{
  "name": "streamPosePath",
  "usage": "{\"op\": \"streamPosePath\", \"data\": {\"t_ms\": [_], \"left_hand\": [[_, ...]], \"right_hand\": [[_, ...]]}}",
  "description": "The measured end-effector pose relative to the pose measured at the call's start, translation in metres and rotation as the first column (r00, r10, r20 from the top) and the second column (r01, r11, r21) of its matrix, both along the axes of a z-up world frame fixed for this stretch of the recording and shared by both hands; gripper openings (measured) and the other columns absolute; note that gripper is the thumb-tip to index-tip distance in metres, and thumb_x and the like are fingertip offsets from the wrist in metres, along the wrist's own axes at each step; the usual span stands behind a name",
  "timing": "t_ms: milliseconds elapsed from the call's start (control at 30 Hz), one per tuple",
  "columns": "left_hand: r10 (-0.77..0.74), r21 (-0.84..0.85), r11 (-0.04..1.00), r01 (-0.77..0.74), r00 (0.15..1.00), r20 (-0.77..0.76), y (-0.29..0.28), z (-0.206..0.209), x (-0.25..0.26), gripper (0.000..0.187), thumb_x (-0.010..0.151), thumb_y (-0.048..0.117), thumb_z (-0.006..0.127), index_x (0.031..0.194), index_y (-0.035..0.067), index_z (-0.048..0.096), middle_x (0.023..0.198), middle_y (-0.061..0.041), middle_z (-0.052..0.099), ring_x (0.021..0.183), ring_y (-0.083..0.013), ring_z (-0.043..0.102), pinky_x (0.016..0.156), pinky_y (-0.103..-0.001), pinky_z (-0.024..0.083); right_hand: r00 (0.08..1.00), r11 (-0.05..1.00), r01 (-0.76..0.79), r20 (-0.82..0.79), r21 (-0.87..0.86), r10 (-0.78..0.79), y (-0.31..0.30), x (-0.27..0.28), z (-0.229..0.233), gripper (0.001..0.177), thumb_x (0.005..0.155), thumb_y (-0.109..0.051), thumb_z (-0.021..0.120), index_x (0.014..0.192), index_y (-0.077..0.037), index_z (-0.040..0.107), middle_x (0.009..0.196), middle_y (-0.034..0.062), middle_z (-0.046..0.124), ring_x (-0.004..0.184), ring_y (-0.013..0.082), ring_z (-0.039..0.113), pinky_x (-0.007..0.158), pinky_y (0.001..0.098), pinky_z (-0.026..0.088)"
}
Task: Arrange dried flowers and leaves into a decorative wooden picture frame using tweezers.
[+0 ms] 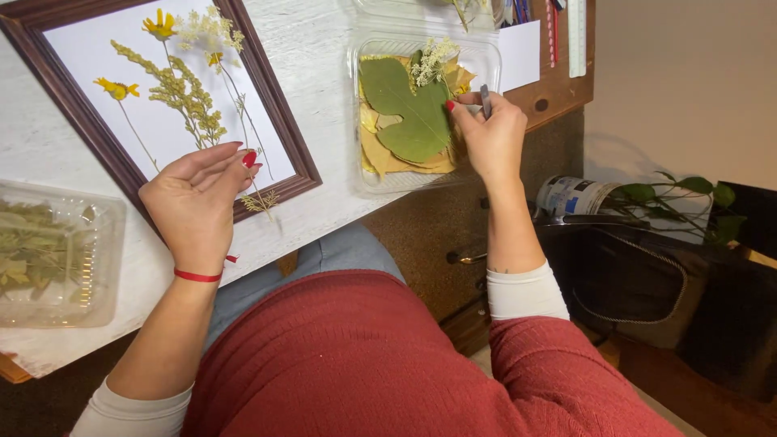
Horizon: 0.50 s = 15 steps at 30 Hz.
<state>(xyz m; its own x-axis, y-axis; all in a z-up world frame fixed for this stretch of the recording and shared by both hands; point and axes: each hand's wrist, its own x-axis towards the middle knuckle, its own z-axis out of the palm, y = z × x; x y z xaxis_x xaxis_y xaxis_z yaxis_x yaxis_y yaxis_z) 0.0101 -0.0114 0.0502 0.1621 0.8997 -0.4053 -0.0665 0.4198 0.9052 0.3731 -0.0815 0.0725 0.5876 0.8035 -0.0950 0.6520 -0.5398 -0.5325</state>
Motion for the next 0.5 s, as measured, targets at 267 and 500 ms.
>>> {"op": "streamPosePath", "data": {"t_ms": [267,500], "left_hand": [[0.019,0.017,1.000,-0.019,1.000,-0.004,-0.005,-0.002,-0.002,0.016,0.097,-0.009,0.070,0.113,-0.013,0.069,0.106,-0.018,0.075,0.097,-0.0193,0.077,0.085,-0.027,0.065],[-0.044,0.041,0.998,0.045,0.999,-0.011,-0.017,0.008,0.019,0.017,0.096,-0.008,0.070,0.113,-0.011,0.071,0.106,-0.017,0.076,0.096,-0.0173,0.078,0.083,-0.027,0.065]], "right_hand": [[0.999,0.999,0.004,-0.051,-0.033,-0.005,0.000,0.009,-0.012,0.016,0.090,-0.013,0.080,0.092,0.002,0.077,0.056,-0.0035,0.051,0.052,0.0060,0.044,0.050,0.0275,0.037],[0.985,0.995,0.004,-0.171,0.095,0.012,-0.007,0.033,-0.017,0.011,0.098,-0.012,0.075,0.100,-0.001,0.075,0.065,-0.0078,0.049,0.058,0.0041,0.040,0.054,0.0255,0.031]]}}
